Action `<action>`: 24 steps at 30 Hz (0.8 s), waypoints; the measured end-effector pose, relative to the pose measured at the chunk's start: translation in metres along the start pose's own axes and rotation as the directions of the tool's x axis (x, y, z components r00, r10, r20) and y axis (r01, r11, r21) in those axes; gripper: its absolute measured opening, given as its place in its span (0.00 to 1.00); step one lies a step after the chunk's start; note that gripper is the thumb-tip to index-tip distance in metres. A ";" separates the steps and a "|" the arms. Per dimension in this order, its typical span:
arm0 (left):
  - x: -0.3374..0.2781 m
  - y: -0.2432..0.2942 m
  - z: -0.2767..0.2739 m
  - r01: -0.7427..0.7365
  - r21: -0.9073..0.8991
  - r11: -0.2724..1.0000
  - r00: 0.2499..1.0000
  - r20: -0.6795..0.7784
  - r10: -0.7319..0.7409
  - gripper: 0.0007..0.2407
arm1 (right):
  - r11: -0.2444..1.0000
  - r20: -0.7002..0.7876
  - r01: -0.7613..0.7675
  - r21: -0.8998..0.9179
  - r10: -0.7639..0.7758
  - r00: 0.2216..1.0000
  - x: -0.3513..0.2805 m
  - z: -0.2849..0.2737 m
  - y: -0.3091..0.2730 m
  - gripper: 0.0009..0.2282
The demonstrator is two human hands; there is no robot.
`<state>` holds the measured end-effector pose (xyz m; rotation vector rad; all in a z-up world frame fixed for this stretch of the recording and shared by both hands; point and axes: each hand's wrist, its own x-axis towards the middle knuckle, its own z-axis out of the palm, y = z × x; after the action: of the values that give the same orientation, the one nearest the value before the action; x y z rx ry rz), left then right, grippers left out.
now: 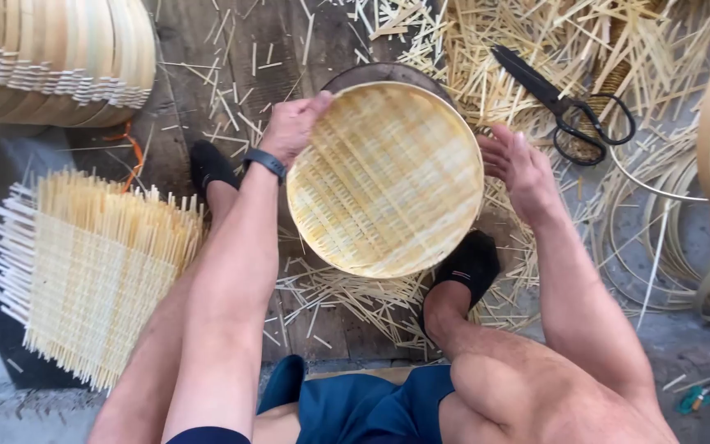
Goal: The recorder is weaving bamboo strips into a circular basket using a wooden mold and scissors for trimming.
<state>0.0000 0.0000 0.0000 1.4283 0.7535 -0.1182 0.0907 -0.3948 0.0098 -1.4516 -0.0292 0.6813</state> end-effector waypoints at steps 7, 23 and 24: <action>0.035 0.014 0.068 -0.360 0.295 0.885 0.931 0.181 0.319 0.15 | 0.936 0.196 -0.328 -0.130 0.348 0.917 0.021 -0.007 -0.042 0.20; 0.007 0.023 0.077 -0.558 0.672 0.487 0.727 0.112 0.678 0.19 | 0.906 0.149 -0.405 0.124 0.387 0.910 0.001 -0.027 -0.001 0.19; -0.004 0.013 0.079 -0.555 0.675 0.486 0.727 0.111 0.677 0.19 | 0.905 0.153 -0.406 0.126 0.387 0.910 -0.005 -0.025 -0.005 0.19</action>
<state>0.0350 -0.0718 0.0098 2.3790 0.2572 0.3530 0.0994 -0.4197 0.0128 -1.2725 0.2257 1.0847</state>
